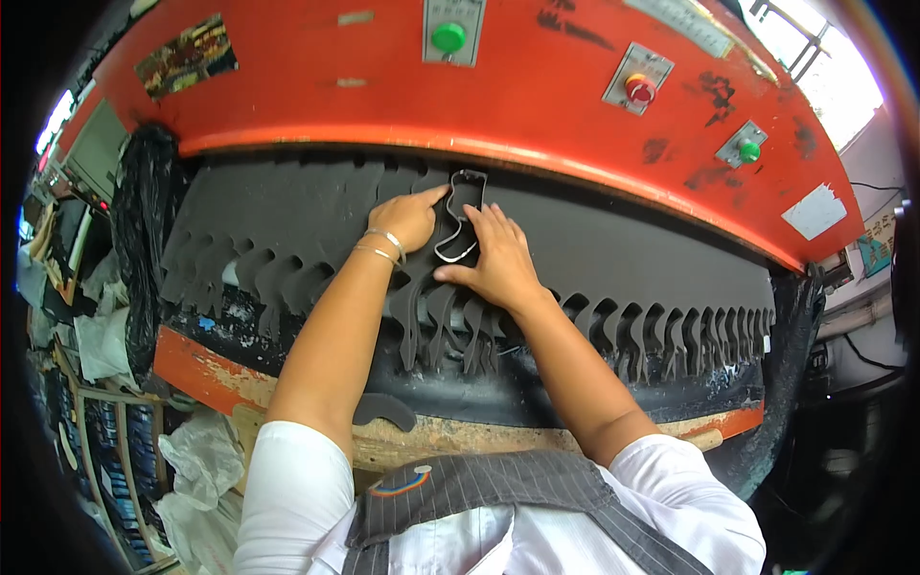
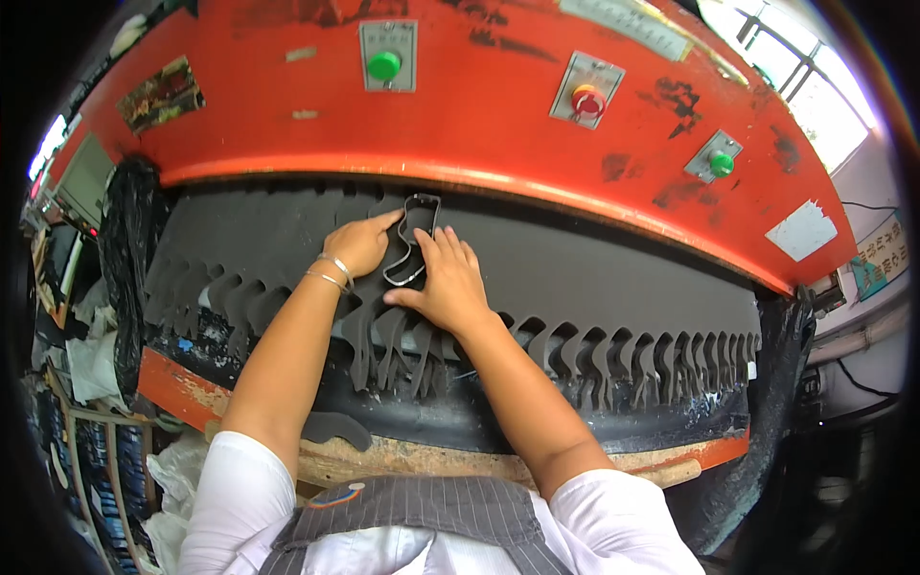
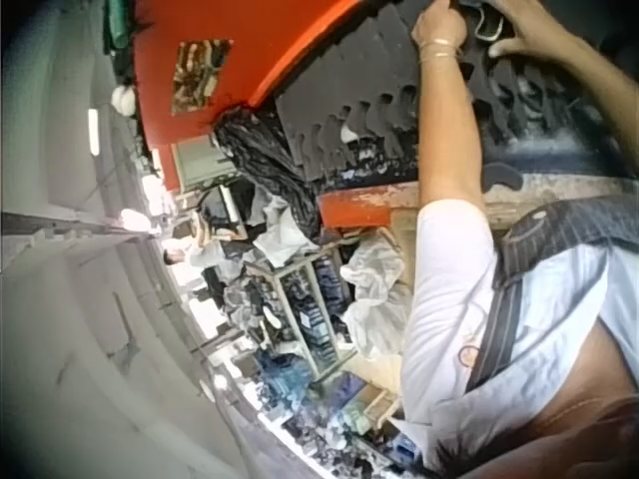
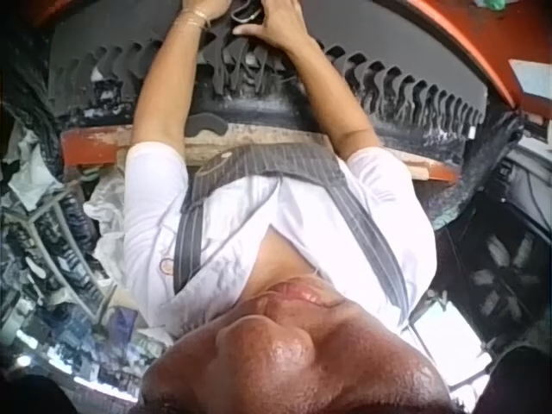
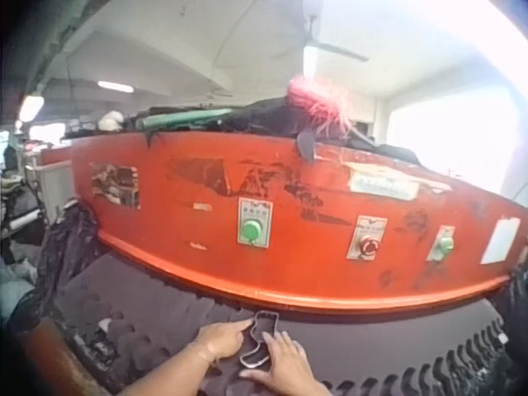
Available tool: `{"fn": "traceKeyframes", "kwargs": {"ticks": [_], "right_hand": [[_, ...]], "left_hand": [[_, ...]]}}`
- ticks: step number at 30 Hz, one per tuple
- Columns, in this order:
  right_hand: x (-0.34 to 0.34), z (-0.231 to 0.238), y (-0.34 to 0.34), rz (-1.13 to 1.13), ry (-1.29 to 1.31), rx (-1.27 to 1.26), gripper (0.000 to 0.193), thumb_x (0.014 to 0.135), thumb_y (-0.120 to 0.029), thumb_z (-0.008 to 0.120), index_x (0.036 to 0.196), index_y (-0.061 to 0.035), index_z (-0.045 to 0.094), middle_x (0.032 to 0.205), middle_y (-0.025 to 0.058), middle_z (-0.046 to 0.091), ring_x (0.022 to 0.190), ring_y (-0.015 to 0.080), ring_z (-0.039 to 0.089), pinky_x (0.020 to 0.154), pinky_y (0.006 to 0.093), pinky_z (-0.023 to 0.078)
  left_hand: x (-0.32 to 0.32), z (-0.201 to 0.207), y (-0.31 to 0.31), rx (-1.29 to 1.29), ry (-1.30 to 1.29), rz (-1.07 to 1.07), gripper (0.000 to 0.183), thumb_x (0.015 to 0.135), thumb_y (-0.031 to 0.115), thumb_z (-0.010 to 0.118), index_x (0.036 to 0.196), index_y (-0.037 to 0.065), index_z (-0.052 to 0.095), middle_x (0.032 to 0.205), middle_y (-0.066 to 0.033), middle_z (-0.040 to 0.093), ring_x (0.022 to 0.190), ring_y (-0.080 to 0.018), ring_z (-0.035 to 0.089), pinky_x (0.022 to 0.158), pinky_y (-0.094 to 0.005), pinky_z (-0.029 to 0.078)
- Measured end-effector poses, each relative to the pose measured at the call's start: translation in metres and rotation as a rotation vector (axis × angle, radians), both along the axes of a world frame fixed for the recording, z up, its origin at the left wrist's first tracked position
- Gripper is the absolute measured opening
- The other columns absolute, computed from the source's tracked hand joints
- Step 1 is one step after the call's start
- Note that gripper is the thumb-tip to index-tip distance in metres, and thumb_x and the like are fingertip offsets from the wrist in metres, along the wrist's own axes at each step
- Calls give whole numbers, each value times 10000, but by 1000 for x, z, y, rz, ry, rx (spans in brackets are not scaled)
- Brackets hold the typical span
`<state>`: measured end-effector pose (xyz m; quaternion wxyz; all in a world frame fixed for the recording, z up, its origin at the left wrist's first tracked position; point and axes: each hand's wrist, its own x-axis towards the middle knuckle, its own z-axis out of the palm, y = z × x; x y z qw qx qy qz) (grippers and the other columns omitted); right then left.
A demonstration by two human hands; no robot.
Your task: Die-cutting shoe components from foam material using a large industrial press machine.
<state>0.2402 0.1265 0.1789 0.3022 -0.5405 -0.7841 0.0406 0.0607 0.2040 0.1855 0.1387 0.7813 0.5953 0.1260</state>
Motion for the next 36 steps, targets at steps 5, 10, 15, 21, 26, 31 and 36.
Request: {"fn": "traceKeyframes", "kwargs": {"ticks": [5, 10, 15, 21, 26, 31, 36], "right_hand": [[88, 30, -32, -89, 407, 358, 861, 728, -417, 796, 1389, -15, 418, 1473, 228, 346, 1388, 370, 311, 1127, 462, 269], [201, 132, -48, -409, 590, 1004, 588, 998, -397, 438, 1422, 1, 353, 1505, 227, 229, 1405, 312, 261, 1123, 406, 253], [272, 156, 1, -931, 252, 1050, 665, 996, -506, 335, 1455, -25, 305, 1525, 297, 124, 1426, 404, 154, 1133, 516, 156], [231, 106, -32, -633, 397, 948, 642, 962, -373, 466, 1458, -9, 282, 1534, 283, 120, 1434, 402, 116, 1145, 501, 122], [115, 17, -84, -205, 499, 434, 630, 839, -249, 606, 1368, 23, 400, 1445, 214, 321, 1370, 366, 271, 1126, 457, 228], [-2, 24, -171, 463, 325, 173, 598, 805, -389, 693, 1238, -16, 518, 1201, 203, 529, 1174, 389, 465, 1034, 491, 357], [-53, 49, -219, 778, 183, 55, 570, 795, -302, 712, 1262, -47, 506, 1244, 176, 507, 1195, 366, 465, 1024, 483, 373]], "left_hand": [[-10, 35, -38, 91, -487, 29, 356, 883, 197, 548, 1202, 60, 624, 1064, -211, 663, 1024, -356, 624, 907, -399, 487], [17, 112, -76, 926, -668, -150, 148, 903, 155, 597, 840, 30, 643, 743, -113, 581, 702, -300, 545, 662, -385, 460], [31, 149, -49, 1121, -232, -189, 239, 882, 176, 599, 682, 56, 551, 695, -117, 531, 692, -327, 532, 614, -424, 433], [21, 108, -105, 575, -401, -231, 289, 882, 164, 603, 642, 17, 535, 655, -167, 512, 606, -319, 509, 568, -404, 413], [-1, 2, -190, 91, -258, -265, 233, 868, 276, 631, 752, 77, 667, 753, -133, 611, 732, -335, 617, 666, -411, 505], [-21, -12, -249, 85, -289, -253, 187, 819, 268, 632, 834, 88, 682, 830, -116, 613, 834, -331, 606, 735, -434, 491], [-54, -31, -278, 258, -70, -204, 299, 781, 313, 633, 1029, 146, 638, 1033, -60, 621, 1015, -270, 573, 865, -422, 427]]}}
